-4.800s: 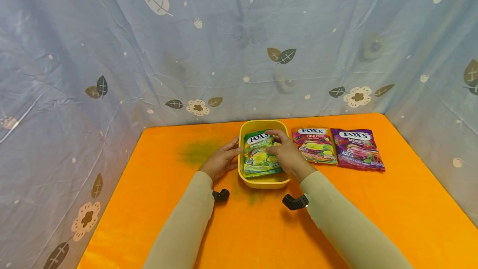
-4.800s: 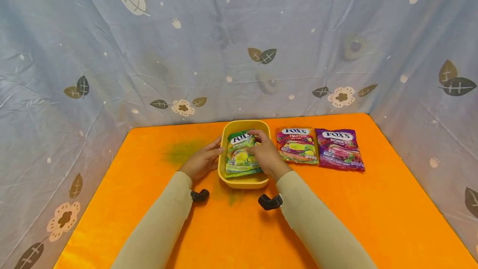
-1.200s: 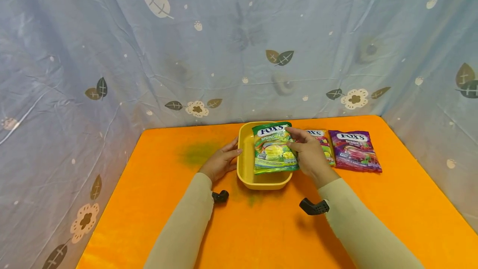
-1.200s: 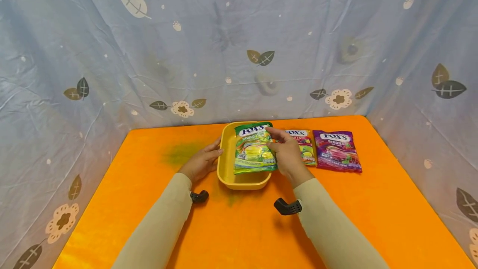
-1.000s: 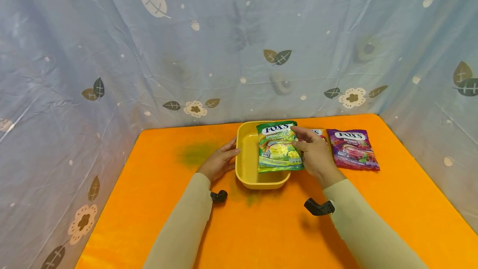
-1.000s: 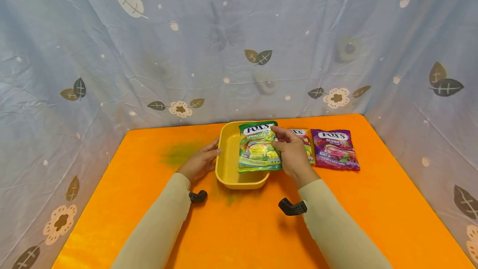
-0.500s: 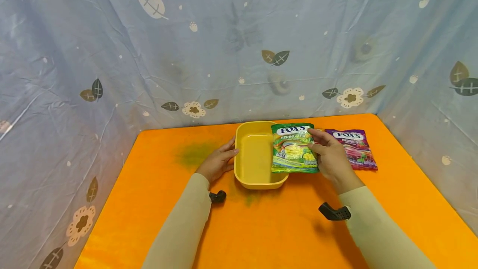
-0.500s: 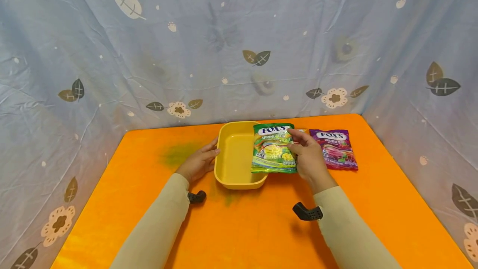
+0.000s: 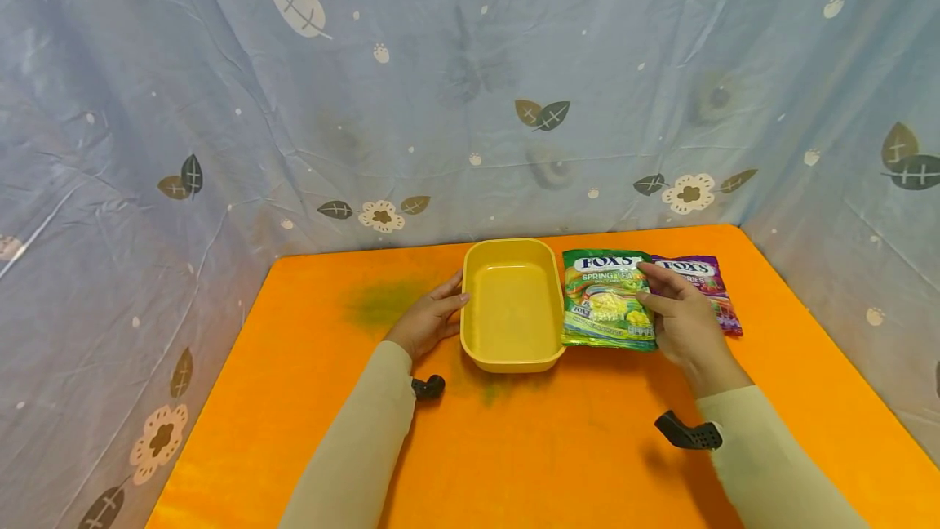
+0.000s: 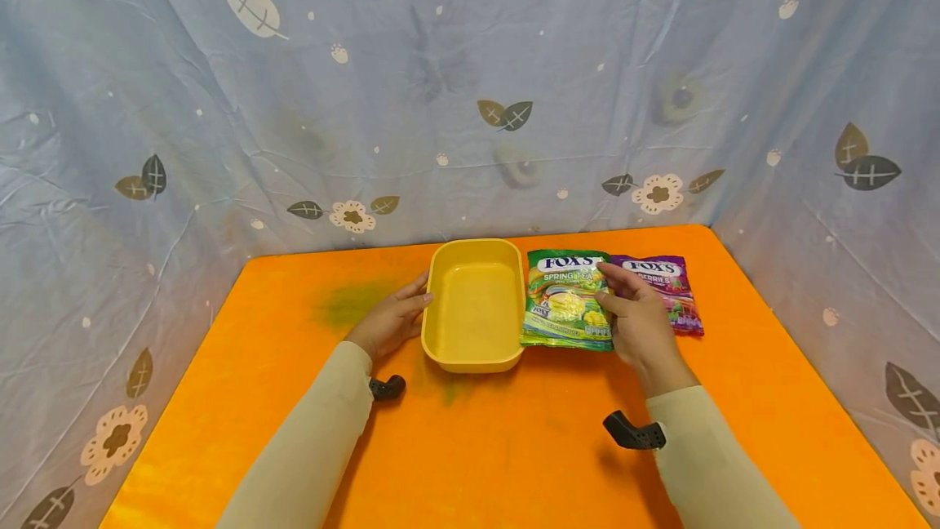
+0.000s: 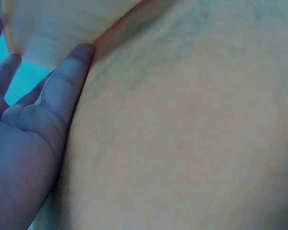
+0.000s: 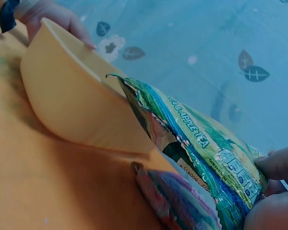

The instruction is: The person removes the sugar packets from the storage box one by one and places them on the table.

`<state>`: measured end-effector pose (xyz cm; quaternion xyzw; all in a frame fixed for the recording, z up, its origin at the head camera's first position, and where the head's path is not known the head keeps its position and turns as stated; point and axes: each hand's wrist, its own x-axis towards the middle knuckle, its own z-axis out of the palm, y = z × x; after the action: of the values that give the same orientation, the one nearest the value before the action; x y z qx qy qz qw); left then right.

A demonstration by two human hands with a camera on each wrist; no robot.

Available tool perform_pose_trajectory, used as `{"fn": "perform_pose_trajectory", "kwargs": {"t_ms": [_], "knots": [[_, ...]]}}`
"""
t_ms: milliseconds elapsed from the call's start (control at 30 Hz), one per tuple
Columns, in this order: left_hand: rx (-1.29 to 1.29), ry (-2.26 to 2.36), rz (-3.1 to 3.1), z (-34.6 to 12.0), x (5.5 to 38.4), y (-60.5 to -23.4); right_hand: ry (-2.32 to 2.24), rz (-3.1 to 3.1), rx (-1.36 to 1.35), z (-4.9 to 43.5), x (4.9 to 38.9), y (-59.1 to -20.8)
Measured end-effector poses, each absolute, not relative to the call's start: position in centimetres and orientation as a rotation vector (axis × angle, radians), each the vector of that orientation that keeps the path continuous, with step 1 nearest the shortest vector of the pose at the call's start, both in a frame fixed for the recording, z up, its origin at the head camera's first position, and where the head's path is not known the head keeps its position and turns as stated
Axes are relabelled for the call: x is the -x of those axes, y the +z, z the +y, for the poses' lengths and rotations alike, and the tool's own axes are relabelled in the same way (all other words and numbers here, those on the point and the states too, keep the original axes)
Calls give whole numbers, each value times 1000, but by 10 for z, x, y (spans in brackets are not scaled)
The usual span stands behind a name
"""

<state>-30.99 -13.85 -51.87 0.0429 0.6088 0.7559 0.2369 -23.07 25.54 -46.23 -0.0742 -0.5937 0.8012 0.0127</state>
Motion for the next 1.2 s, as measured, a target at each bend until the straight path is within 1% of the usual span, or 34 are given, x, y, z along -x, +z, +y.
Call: {"fn": "perform_pose_trajectory", "kwargs": {"t_ms": [233, 1000, 1200], "knots": [[-134, 2071, 1667, -139, 310, -518, 2524, -1876, 222, 266, 219, -472], [-132, 2055, 1684, -139, 310, -518, 2533, -1957, 146, 277, 173, -505], [-131, 2061, 1679, -139, 310, -518, 2561, -1979, 184, 280, 167, -510]]}}
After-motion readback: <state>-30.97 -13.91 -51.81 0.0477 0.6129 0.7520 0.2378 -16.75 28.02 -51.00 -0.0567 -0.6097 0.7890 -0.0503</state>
